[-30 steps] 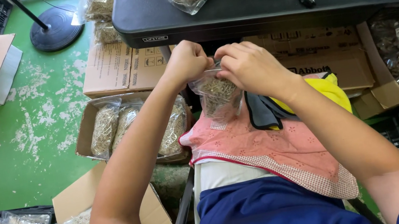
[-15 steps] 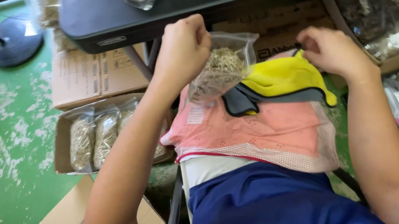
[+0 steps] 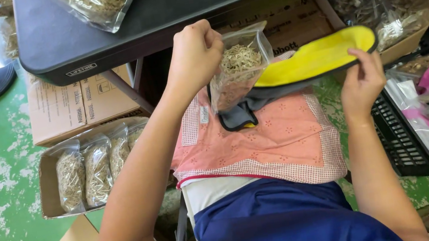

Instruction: Sealing plastic bags filled with dried herbs using a heat sealer and punching holes in the top of the bags.

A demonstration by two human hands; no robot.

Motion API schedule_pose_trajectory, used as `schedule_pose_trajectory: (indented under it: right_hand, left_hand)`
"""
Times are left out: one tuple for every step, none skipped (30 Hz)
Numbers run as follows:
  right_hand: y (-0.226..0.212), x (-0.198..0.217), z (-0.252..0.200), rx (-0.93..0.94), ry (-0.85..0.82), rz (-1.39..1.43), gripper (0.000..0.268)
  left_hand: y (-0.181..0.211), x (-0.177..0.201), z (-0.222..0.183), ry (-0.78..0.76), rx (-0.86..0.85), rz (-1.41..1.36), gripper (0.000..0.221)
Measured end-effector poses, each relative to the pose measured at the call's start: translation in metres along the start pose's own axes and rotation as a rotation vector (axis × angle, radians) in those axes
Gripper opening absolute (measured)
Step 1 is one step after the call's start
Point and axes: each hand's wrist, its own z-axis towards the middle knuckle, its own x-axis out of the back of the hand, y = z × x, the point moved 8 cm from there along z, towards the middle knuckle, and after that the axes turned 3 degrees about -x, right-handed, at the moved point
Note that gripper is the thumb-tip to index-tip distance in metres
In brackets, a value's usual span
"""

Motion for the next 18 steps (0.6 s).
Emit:
schedule_pose_trajectory:
  right_hand:
    - [-0.025,-0.001,0.012,0.0,-0.005,0.003,0.04]
    - [-0.054,-0.002,0.026,0.039,0.021,0.109,0.025]
    - [-0.082,-0.001,0.039,0.077,0.048,0.215,0.019]
    - [-0.103,-0.009,0.043,0.078,0.042,0.224,0.019]
    - [-0.133,-0.026,0.045,0.168,-0.103,0.255,0.023]
    - [-0.162,-0.041,0.044,0.256,-0.249,0.284,0.036]
    - [-0.183,-0.053,0.046,0.257,-0.257,0.292,0.036]
    - [-0.216,-0.08,0.04,0.391,-0.48,0.259,0.039]
    - [-0.247,-0.104,0.03,0.524,-0.701,0.221,0.046]
    - [-0.245,-0.121,0.025,0.532,-0.701,0.229,0.046]
    - [-0.244,-0.136,0.02,0.583,-0.649,0.188,0.048]
    - [-0.244,-0.151,0.015,0.631,-0.597,0.147,0.05]
    - [-0.249,-0.154,0.019,0.639,-0.598,0.155,0.05]
    - [-0.253,-0.158,0.024,0.618,-0.626,0.178,0.046]
    - [-0.256,-0.163,0.028,0.597,-0.655,0.202,0.043]
    - [-0.255,-0.165,0.033,0.596,-0.658,0.204,0.043]
    - [-0.25,-0.17,0.038,0.538,-0.699,0.17,0.044]
    - [-0.243,-0.176,0.046,0.481,-0.734,0.133,0.046]
  left_hand:
    - [0.002,0.002,-0.003,0.003,0.005,0.0,0.019]
    - [-0.001,0.006,-0.005,0.002,0.063,-0.035,0.021]
    - [-0.004,0.01,-0.008,0.002,0.121,-0.071,0.023]
    - [-0.007,0.013,-0.009,0.011,0.128,-0.068,0.023]
    - [-0.011,0.015,-0.011,0.017,0.148,-0.049,0.023]
    - [-0.016,0.016,-0.014,0.02,0.171,-0.031,0.023]
    - [-0.027,0.014,-0.015,0.027,0.18,-0.03,0.023]
    - [-0.038,0.017,-0.014,0.061,0.195,-0.024,0.022]
    - [-0.049,0.019,-0.014,0.095,0.21,-0.017,0.022]
    - [-0.063,0.02,-0.014,0.105,0.212,-0.013,0.022]
    - [-0.075,0.024,-0.013,0.132,0.199,0.024,0.014]
    - [-0.088,0.027,-0.013,0.159,0.187,0.06,0.016]
    - [-0.091,0.029,-0.018,0.168,0.19,0.063,0.016]
    - [-0.094,0.031,-0.023,0.191,0.201,-0.009,0.019]
    - [-0.097,0.032,-0.028,0.213,0.211,-0.081,0.024]
    - [-0.091,0.031,-0.042,0.213,0.214,-0.081,0.024]
    - [-0.081,0.033,-0.056,0.279,0.147,-0.259,0.024]
    - [-0.07,0.035,-0.067,0.342,0.071,-0.437,0.025]
